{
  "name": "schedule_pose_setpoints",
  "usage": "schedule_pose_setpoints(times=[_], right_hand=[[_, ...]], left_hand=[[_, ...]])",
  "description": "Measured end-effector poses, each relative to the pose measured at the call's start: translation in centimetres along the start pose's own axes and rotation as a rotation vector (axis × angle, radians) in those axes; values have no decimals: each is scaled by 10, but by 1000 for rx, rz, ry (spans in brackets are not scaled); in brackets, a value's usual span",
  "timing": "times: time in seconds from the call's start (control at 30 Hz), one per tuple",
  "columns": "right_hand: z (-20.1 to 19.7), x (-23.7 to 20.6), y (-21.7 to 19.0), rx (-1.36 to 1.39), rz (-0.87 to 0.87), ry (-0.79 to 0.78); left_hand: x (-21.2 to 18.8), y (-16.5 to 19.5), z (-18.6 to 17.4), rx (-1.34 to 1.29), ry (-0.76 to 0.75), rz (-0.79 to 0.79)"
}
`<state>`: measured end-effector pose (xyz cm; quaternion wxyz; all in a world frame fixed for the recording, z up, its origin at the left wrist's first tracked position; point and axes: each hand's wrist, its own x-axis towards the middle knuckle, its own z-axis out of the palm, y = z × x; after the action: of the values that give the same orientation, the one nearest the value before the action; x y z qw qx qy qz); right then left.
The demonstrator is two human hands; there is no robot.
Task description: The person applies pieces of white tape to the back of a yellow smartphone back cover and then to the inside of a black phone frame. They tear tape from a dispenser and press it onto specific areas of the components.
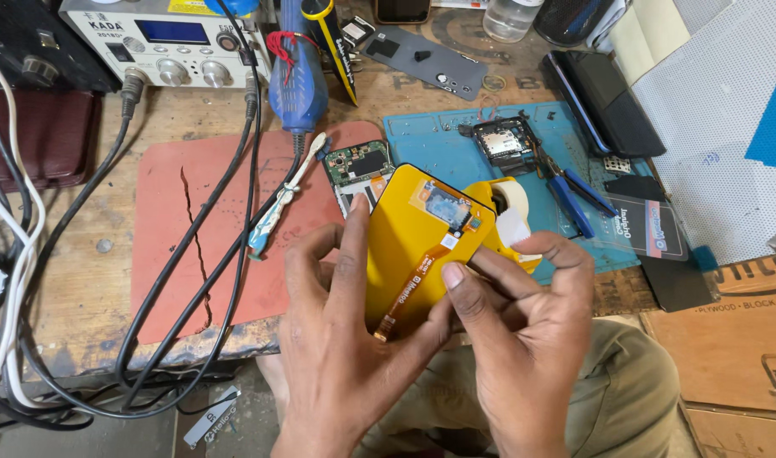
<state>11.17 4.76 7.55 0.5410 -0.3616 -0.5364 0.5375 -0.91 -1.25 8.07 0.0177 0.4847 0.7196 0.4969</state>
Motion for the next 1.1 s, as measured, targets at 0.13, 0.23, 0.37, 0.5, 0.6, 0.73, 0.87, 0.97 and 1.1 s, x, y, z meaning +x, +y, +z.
schedule_pose_setpoints(times=[0.13, 0.23, 0.37, 0.5, 0.6, 0.73, 0.87, 0.97, 1.1], right_hand=[[-13, 5, -8, -99, -24, -85], [-27, 7, -15, -97, 15, -213], [-35, 7, -18, -195, 77, -336], [-36, 5, -17, -218, 175, -384], [-36, 5, -19, -238, 210, -392], [-37, 8, -21, -246, 227, -407], [-37, 9, -22, -256, 225, -415], [-38, 11, -23, -220, 214, -451], [-39, 13, -24, -304, 212, -424]], left_hand=[[-6, -4, -7, -260, -79, -15], [-6, -12, -9, -740, -210, -184], [-8, -17, -6, -873, -317, -299], [-8, -19, -1, -876, -291, -292], [-9, -21, -2, -794, -270, -228], [-8, -22, -1, -761, -261, -199], [-7, -22, -1, -690, -247, -159], [-7, -21, -1, -665, -253, -173], [-7, -20, 1, -654, -251, -140]])
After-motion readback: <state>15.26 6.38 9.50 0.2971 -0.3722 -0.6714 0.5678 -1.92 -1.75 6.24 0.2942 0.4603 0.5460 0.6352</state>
